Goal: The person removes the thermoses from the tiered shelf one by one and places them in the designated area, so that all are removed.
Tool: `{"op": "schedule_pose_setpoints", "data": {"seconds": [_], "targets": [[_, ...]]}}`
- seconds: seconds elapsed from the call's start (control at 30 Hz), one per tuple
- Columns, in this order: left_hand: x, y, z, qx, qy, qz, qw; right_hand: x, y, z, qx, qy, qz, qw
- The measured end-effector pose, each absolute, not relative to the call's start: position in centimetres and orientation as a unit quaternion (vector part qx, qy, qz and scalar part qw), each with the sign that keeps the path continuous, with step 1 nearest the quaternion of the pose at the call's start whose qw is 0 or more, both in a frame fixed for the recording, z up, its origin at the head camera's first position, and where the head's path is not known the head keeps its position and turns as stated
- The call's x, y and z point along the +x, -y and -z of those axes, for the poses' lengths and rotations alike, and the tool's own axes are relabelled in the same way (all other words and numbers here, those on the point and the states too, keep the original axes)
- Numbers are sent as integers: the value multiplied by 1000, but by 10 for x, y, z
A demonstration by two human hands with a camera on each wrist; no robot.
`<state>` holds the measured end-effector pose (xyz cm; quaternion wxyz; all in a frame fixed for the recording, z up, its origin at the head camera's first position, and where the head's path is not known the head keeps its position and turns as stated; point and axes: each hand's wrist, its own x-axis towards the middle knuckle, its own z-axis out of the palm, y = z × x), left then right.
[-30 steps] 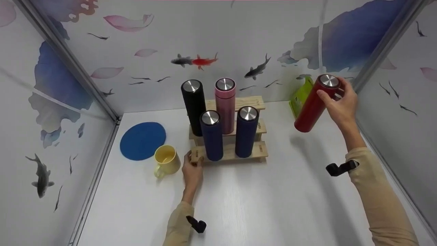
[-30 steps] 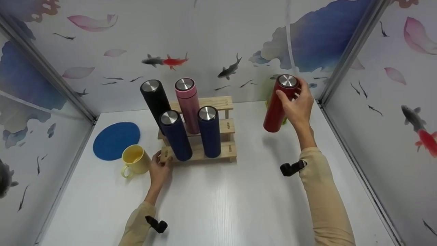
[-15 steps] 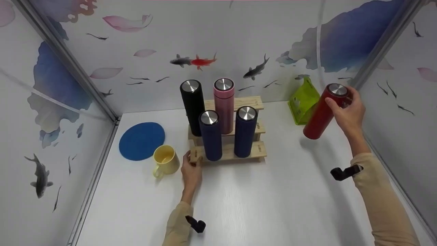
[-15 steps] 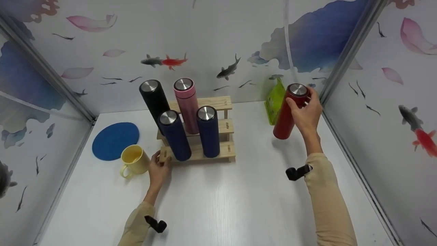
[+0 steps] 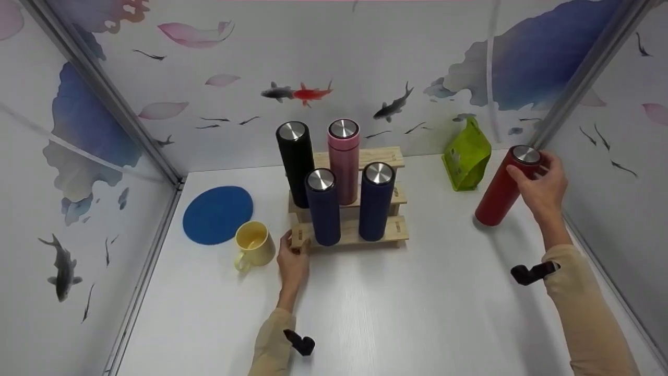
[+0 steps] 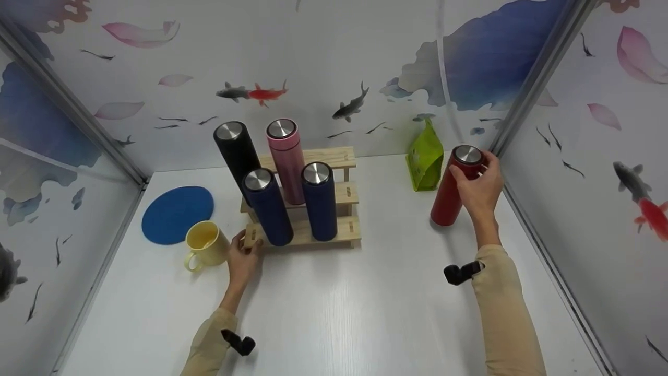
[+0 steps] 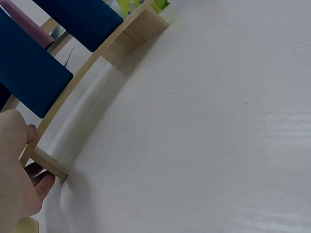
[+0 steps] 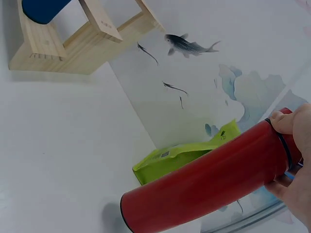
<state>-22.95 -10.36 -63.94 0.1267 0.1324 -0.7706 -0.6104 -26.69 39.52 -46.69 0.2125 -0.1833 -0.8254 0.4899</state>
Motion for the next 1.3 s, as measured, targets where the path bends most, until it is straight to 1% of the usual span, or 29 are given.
{"op": "schedule_pose_setpoints", "data": {"seconds": [0.57,0.93,1.07,1.3], "targets": [[-227,104,640,129,761,624,124,-260,-405,490,-217,815,-501,195],[-227,103,639,133,768,615,119,-258,-401,491,-216,825,-486,188],[-228,103,639,132,765,618,121,-257,-400,491,-218,821,-491,194],[-229,103,638,136,765,617,127,-263,-393,476,-210,813,-487,241]]}}
